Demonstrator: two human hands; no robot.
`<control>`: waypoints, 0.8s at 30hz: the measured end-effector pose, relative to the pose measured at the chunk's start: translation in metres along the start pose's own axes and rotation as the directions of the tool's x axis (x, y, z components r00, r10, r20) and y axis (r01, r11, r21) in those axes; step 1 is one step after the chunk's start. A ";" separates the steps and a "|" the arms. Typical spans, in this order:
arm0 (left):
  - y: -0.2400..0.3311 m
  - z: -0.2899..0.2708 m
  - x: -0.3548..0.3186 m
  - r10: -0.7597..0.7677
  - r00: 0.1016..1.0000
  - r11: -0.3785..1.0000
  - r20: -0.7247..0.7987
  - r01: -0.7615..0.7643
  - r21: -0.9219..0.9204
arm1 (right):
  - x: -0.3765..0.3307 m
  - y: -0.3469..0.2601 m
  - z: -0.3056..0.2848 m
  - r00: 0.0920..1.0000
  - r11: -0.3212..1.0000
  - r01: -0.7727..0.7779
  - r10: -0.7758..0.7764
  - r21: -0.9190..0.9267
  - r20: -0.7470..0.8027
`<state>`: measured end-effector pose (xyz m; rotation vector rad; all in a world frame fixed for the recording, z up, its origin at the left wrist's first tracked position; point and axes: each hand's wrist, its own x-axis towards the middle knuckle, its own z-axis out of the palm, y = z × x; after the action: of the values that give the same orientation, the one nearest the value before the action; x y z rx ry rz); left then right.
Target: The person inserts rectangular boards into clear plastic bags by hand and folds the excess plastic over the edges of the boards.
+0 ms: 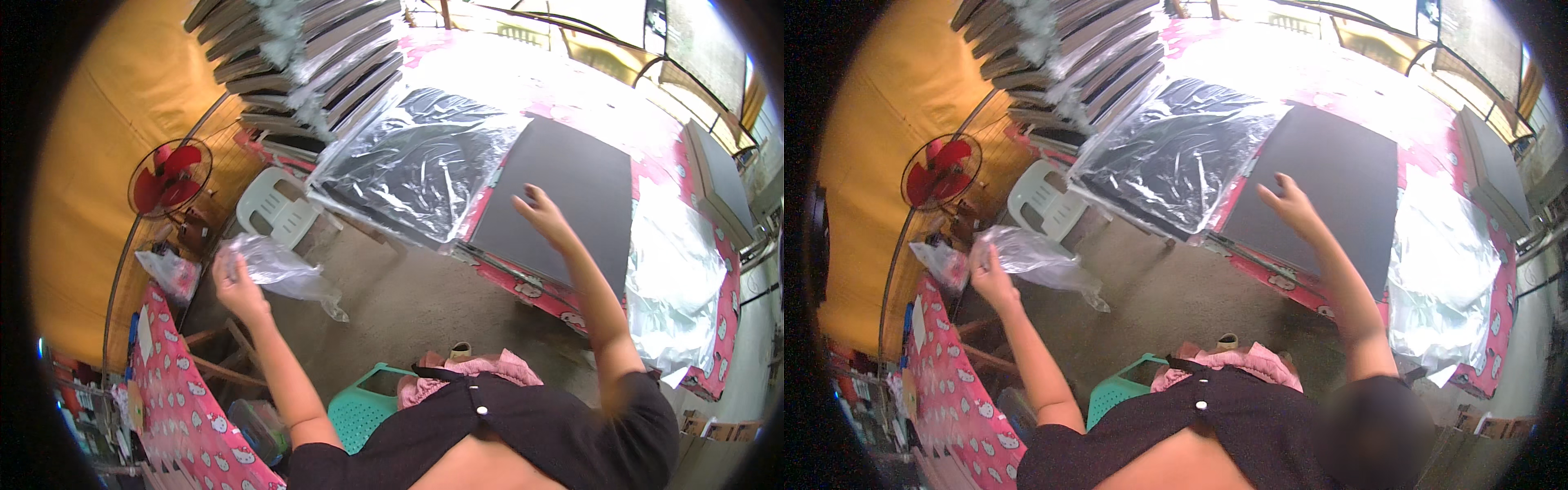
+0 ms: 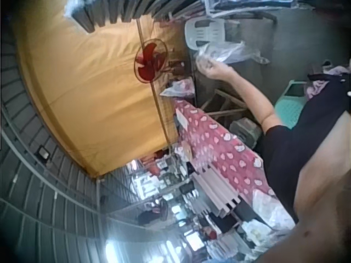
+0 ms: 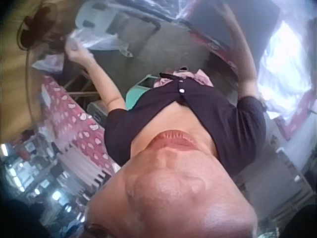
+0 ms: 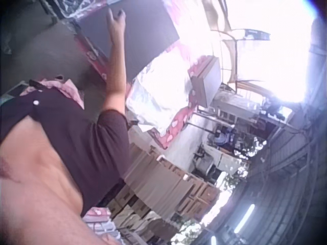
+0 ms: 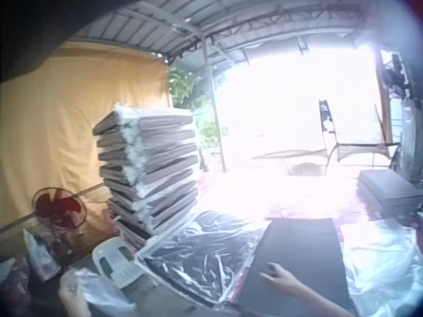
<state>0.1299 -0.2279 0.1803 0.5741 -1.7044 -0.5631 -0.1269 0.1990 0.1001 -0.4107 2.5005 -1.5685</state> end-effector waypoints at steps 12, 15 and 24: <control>0.044 -0.031 -0.032 -0.488 0.712 0.487 0.505 0.702 -0.520 | 0.120 -0.083 0.134 0.964 0.881 0.245 -0.265 -0.404 0.008; 0.075 -0.001 -0.044 -0.354 0.640 0.549 0.682 0.733 -0.402 | -0.016 -0.161 0.177 0.534 0.635 0.690 -0.771 0.348 0.348; 0.132 0.048 -0.066 -0.101 0.779 0.202 0.619 0.625 -0.754 | -0.061 -0.146 0.126 0.739 0.710 0.672 -0.660 0.212 -0.135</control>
<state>0.0854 -0.0817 0.2065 -0.0910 -1.2242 -2.0785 -0.0123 0.0499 0.1757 -1.3786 2.2462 -2.1136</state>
